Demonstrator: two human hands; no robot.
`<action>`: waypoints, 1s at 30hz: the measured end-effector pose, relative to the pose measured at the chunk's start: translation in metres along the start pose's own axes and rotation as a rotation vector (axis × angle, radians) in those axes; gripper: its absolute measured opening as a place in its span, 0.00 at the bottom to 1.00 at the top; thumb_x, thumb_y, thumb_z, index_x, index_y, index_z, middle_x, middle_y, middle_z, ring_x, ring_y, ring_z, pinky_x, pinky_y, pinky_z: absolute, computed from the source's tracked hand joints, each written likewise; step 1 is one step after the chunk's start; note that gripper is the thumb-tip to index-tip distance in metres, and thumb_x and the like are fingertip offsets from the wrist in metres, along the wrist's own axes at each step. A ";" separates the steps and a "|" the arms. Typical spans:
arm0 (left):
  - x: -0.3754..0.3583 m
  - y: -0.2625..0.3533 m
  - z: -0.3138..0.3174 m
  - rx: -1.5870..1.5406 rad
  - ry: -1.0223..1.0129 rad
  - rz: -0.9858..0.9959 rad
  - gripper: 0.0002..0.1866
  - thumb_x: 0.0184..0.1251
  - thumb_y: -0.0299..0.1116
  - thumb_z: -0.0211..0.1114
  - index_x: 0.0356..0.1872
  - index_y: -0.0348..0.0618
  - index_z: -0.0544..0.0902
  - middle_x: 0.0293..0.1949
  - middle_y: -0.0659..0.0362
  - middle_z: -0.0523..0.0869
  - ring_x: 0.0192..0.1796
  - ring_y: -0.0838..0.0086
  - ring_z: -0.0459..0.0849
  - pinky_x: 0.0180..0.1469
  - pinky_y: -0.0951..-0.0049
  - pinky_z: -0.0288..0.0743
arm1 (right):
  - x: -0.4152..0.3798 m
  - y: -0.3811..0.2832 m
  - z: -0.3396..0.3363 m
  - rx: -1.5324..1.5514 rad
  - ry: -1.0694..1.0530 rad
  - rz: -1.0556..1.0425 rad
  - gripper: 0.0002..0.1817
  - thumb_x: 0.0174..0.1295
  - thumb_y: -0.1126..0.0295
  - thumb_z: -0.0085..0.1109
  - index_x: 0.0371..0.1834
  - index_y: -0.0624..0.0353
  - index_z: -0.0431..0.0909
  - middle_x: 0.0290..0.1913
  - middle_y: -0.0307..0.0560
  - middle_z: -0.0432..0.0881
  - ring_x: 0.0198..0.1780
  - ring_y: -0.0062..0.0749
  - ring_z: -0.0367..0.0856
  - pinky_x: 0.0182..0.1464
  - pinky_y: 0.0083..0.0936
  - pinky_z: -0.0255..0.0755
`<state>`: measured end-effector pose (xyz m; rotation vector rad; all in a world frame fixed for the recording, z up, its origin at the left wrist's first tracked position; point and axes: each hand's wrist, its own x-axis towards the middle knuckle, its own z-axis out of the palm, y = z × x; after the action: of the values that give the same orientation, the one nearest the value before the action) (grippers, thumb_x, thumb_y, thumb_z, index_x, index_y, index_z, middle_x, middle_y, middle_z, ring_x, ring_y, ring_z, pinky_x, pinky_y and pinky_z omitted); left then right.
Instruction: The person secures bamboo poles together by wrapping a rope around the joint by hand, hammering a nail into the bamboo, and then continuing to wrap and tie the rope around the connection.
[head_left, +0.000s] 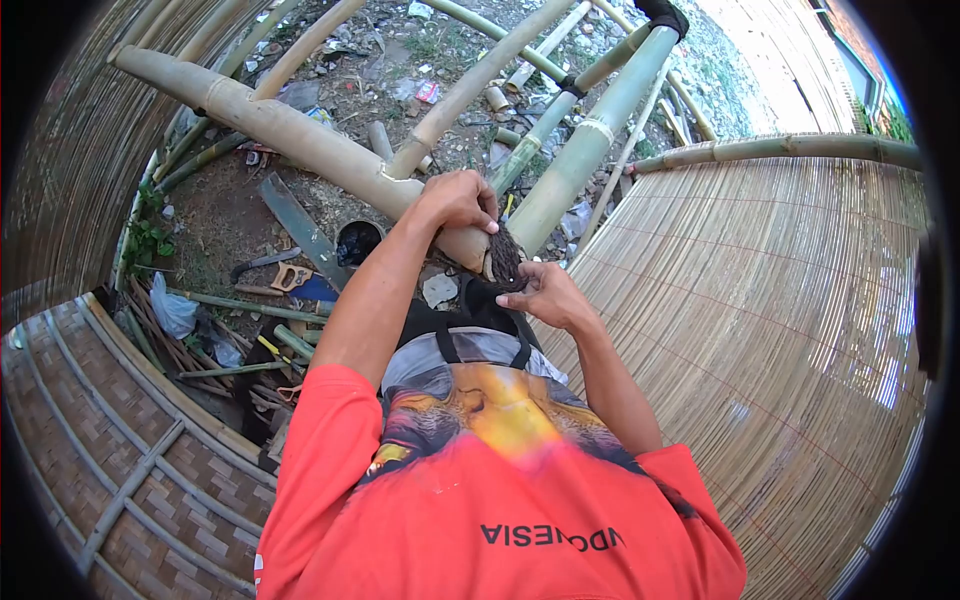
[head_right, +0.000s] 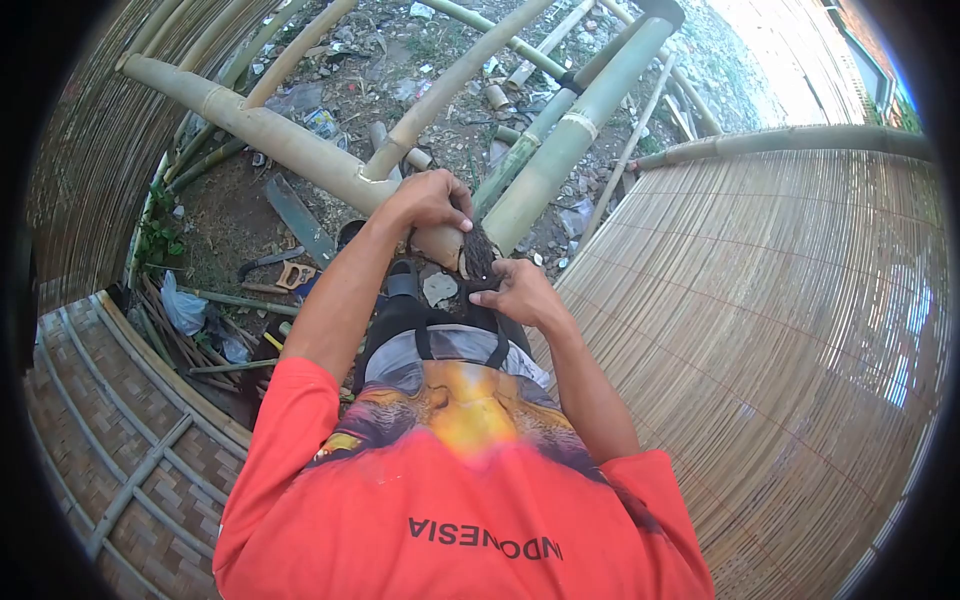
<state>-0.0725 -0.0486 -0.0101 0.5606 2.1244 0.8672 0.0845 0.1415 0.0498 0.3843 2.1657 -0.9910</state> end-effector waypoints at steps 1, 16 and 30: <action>0.000 -0.002 0.002 -0.011 -0.003 0.005 0.16 0.47 0.43 0.85 0.40 0.55 0.95 0.40 0.59 0.95 0.46 0.64 0.92 0.53 0.63 0.82 | 0.002 0.002 -0.003 0.040 -0.043 0.000 0.24 0.55 0.60 0.82 0.47 0.67 0.85 0.22 0.33 0.71 0.26 0.20 0.68 0.31 0.27 0.65; -0.001 -0.004 0.003 -0.007 0.012 0.010 0.17 0.48 0.44 0.85 0.40 0.56 0.95 0.41 0.59 0.95 0.47 0.63 0.92 0.53 0.63 0.82 | -0.001 0.008 0.010 -0.025 0.115 -0.066 0.20 0.53 0.67 0.83 0.44 0.67 0.87 0.19 0.31 0.66 0.24 0.18 0.62 0.29 0.27 0.62; 0.001 -0.002 0.005 0.008 0.013 0.008 0.15 0.48 0.43 0.85 0.39 0.57 0.95 0.39 0.60 0.94 0.46 0.66 0.92 0.51 0.64 0.82 | 0.005 0.031 0.015 0.010 0.163 -0.104 0.29 0.51 0.59 0.84 0.52 0.67 0.87 0.21 0.40 0.72 0.25 0.27 0.69 0.32 0.32 0.69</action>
<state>-0.0696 -0.0476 -0.0143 0.5694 2.1400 0.8695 0.1044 0.1505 0.0232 0.3709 2.3482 -1.0603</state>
